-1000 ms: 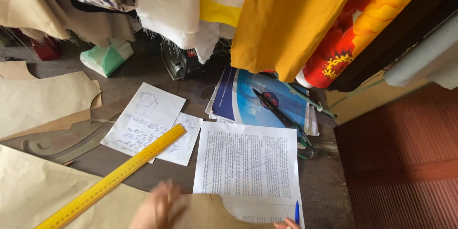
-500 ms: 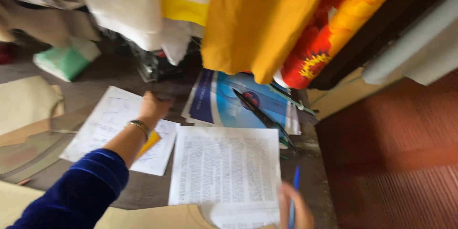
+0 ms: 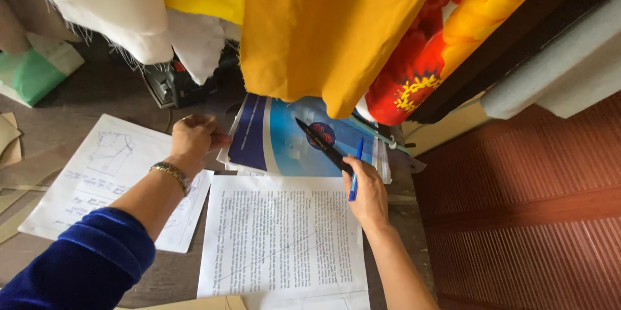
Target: The person uses a yellow ruler and a blue pen to draw straight lines on a large piece of pattern paper. They also use a curved French curve ruler to trace curved lines on the pattern, occasionally adjusting the position of the paper and tools on the table.
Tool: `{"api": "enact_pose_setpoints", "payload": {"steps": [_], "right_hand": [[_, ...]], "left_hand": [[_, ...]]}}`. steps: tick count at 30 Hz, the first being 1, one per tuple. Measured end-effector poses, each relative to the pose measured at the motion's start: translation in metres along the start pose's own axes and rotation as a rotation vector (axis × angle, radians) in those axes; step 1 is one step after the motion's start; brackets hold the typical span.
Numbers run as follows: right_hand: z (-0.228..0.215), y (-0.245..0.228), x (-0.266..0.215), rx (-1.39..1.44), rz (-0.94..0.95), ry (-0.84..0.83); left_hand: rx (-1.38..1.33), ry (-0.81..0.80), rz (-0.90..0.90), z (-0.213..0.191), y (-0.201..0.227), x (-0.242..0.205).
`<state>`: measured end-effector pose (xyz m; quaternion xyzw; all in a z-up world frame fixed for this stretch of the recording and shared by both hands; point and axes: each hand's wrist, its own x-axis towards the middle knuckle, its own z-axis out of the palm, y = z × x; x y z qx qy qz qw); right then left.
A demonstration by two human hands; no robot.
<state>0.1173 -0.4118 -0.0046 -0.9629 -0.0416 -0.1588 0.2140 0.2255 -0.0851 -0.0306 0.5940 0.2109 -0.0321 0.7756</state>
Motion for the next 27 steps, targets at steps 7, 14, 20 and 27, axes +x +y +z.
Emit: {"api": "enact_pose_setpoints", "payload": {"steps": [7, 14, 20, 27], "right_hand": [[-0.009, 0.0, -0.018, 0.042, 0.036, 0.071], [-0.008, 0.019, -0.032, 0.0, 0.061, 0.045], [0.014, 0.032, -0.006, -0.003, -0.038, 0.034], [0.003, 0.011, 0.01, 0.125, -0.183, -0.052]], "left_hand": [[-0.116, -0.076, -0.178, 0.033, 0.01, -0.003], [-0.077, 0.001, 0.163, 0.06, 0.011, 0.027], [-0.026, 0.065, 0.231, 0.076, 0.01, 0.03], [-0.205, 0.036, -0.097, 0.083, 0.049, -0.027]]}}
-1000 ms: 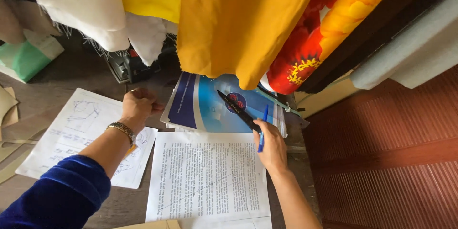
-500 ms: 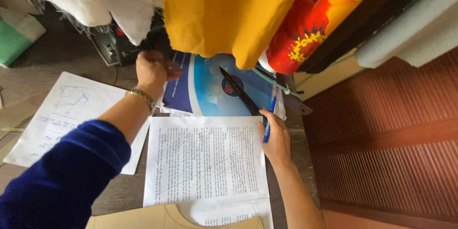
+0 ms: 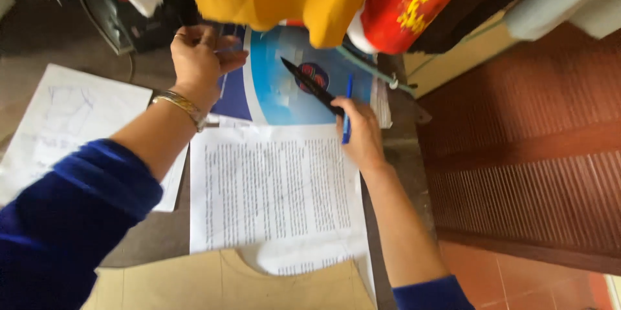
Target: The person uses a yellow ruler and a blue pen to draw straight lines on a large piece of pattern paper. They also use a curved French curve ruler to trace curved lines on the pattern, occasionally adjusting the position of the paper and tools on the table.
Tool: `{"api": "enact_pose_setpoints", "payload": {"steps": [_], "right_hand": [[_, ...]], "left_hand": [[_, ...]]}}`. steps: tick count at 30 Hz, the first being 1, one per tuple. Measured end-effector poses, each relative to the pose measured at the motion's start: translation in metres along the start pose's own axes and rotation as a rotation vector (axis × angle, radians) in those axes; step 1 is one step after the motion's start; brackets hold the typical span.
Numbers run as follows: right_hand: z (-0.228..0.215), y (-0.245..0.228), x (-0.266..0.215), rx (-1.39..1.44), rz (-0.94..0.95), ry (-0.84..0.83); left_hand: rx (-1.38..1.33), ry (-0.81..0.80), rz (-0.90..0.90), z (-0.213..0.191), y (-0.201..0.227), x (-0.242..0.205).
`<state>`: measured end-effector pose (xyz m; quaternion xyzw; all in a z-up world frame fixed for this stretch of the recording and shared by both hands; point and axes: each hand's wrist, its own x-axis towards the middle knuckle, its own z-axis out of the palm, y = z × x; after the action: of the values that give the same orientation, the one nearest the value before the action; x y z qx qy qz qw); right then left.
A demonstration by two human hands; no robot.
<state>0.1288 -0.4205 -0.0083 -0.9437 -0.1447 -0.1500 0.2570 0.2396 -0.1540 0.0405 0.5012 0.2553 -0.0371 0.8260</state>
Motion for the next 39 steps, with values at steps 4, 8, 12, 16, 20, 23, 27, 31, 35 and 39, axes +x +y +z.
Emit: {"api": "enact_pose_setpoints", "payload": {"steps": [4, 8, 12, 16, 20, 23, 27, 31, 35, 39], "right_hand": [[-0.021, -0.027, -0.015, -0.048, -0.132, 0.169], [-0.04, -0.037, -0.036, -0.281, -0.139, 0.324], [-0.051, -0.032, -0.057, -0.42, 0.002, 0.271], [-0.085, -0.045, -0.079, -0.486, 0.038, 0.33], [-0.123, -0.068, -0.131, -0.434, 0.088, 0.21], [-0.13, -0.098, -0.187, -0.305, 0.188, 0.098], [-0.108, -0.14, -0.28, -0.089, 0.448, 0.049], [-0.077, -0.173, -0.348, -0.181, 0.834, 0.05], [-0.055, -0.189, -0.374, -0.232, 0.906, 0.15], [-0.032, -0.168, -0.414, -0.237, 0.891, 0.154]], "left_hand": [[-0.037, -0.076, -0.109, -0.022, -0.011, -0.021], [-0.202, -0.178, -0.284, -0.047, -0.027, -0.061], [-0.307, -0.272, -0.423, -0.067, -0.051, -0.095], [-0.346, -0.449, -0.441, -0.099, -0.078, -0.113], [-0.162, -0.397, -0.402, -0.115, -0.066, -0.138], [0.045, -0.347, -0.325, -0.125, -0.061, -0.154], [0.409, -0.281, -0.322, -0.129, -0.059, -0.186], [0.577, -0.28, -0.448, -0.128, -0.074, -0.209], [0.653, -0.325, -0.389, -0.13, -0.098, -0.209], [1.016, -0.399, -0.199, -0.119, -0.101, -0.208]]}}
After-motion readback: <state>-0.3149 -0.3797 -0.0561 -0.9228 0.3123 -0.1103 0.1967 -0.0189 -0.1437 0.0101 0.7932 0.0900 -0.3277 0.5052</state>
